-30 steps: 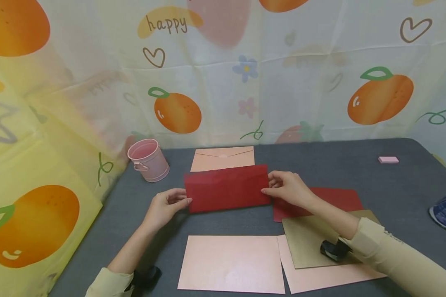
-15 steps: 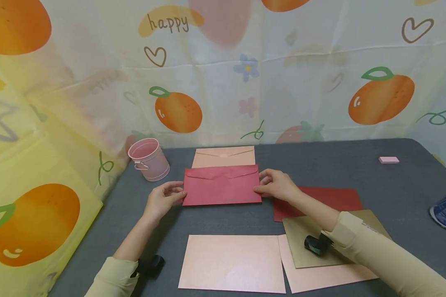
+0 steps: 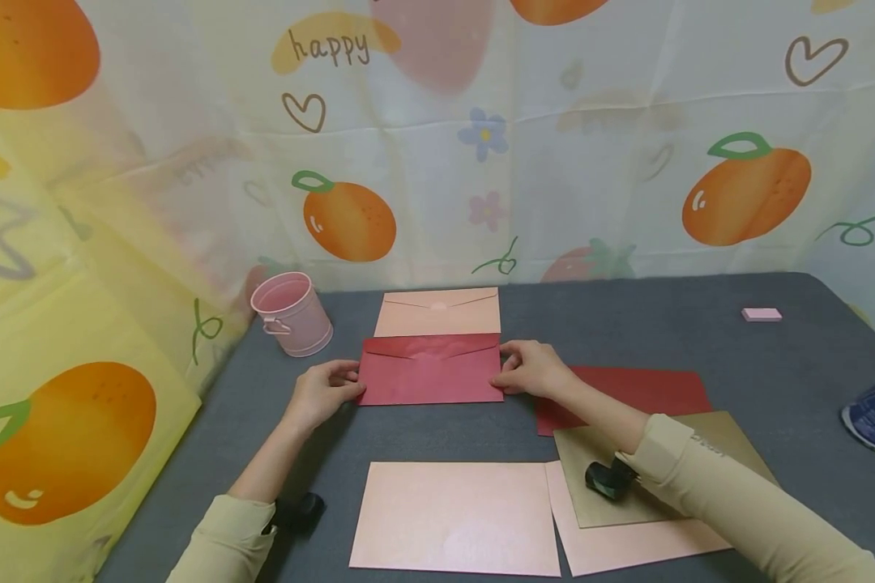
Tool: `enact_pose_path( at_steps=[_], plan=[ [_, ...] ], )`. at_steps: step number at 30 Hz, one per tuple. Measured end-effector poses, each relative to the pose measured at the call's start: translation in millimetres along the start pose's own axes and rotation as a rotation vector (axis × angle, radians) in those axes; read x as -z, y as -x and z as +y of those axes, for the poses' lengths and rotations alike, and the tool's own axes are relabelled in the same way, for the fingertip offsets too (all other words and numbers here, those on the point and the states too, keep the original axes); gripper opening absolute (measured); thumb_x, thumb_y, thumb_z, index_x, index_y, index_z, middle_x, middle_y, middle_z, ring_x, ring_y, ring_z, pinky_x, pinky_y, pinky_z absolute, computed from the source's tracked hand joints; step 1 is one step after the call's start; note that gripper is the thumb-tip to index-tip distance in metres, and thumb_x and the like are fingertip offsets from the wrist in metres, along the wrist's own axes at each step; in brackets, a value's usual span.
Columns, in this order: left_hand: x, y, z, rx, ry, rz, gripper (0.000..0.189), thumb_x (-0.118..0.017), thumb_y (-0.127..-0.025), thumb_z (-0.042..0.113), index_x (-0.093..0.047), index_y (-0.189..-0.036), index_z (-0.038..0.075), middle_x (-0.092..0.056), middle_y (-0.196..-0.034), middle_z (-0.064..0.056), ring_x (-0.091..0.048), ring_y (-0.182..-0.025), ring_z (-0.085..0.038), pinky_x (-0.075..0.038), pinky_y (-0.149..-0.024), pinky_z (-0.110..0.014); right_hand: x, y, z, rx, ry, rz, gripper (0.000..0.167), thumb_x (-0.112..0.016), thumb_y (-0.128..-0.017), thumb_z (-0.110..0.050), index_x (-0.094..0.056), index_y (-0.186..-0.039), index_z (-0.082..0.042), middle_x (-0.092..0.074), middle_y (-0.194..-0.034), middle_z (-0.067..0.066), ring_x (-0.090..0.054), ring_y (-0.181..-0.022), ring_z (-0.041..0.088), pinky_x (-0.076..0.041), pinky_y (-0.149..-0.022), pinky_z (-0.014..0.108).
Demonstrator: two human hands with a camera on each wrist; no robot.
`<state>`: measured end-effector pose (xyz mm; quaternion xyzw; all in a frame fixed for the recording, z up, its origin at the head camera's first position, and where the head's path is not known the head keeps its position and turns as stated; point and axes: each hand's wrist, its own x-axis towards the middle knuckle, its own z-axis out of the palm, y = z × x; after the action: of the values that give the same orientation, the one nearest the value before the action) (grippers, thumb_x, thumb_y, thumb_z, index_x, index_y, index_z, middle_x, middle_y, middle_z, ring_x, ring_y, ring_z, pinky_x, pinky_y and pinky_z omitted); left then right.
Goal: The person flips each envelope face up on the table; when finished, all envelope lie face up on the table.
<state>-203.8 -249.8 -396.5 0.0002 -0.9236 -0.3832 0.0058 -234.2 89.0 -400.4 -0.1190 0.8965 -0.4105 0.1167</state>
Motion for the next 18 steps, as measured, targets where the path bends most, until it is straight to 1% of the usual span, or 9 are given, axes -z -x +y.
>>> enact_pose_path(
  at_steps=[5, 8, 12, 14, 18],
  plan=[
    [-0.1, -1.5, 0.1, -0.013, -0.039, -0.001, 0.041, -0.074, -0.085, 0.01, -0.063, -0.121, -0.006, -0.069, -0.098, -0.016, -0.067, -0.089, -0.027, -0.051, -0.067, -0.026, -1.5, -1.4, -1.1, 0.011, 0.023, -0.011, 0.068, -0.078, -0.083, -0.02, -0.048, -0.138, 0.006, -0.067, -0.077, -0.001, -0.066, -0.063, 0.008, -0.051, -0.081, 0.035],
    [0.1, -2.0, -0.1, -0.025, -0.057, -0.005, 0.041, -0.074, -0.085, 0.01, -0.063, -0.121, -0.007, -0.069, -0.097, -0.016, -0.067, -0.089, -0.028, -0.051, -0.066, -0.027, -1.9, -1.7, -2.4, 0.017, 0.038, -0.02, 0.07, -0.078, -0.083, -0.019, -0.046, -0.139, 0.007, -0.066, -0.075, -0.002, -0.066, -0.062, 0.008, -0.051, -0.083, 0.037],
    [0.0, -3.0, 0.7, -0.025, -0.075, -0.008, 0.042, -0.075, -0.084, 0.011, -0.063, -0.12, -0.007, -0.069, -0.096, -0.015, -0.067, -0.089, -0.028, -0.05, -0.065, -0.027, -2.8, -2.2, -4.0, 0.032, 0.064, -0.034, 0.068, -0.077, -0.084, -0.02, -0.047, -0.138, 0.008, -0.065, -0.071, -0.002, -0.065, -0.06, 0.008, -0.05, -0.087, 0.038],
    [-0.3, -4.1, 0.6, -0.031, -0.088, -0.007, 0.042, -0.075, -0.084, 0.011, -0.063, -0.12, -0.008, -0.068, -0.095, -0.015, -0.067, -0.088, -0.028, -0.05, -0.065, -0.028, -3.0, -2.5, -4.8, 0.042, 0.081, -0.035, 0.067, -0.077, -0.085, -0.02, -0.047, -0.137, 0.008, -0.064, -0.069, -0.003, -0.065, -0.058, 0.008, -0.05, -0.084, 0.036],
    [-1.3, -7.4, -0.2, -0.041, -0.112, -0.005, 0.042, -0.075, -0.084, 0.012, -0.063, -0.119, -0.008, -0.068, -0.095, -0.015, -0.066, -0.087, -0.027, -0.051, -0.065, -0.029, -3.1, -3.1, -6.6, 0.053, 0.106, -0.038, 0.066, -0.076, -0.085, -0.02, -0.047, -0.137, 0.009, -0.063, -0.066, -0.002, -0.063, -0.056, 0.009, -0.048, -0.07, 0.028]
  ],
)
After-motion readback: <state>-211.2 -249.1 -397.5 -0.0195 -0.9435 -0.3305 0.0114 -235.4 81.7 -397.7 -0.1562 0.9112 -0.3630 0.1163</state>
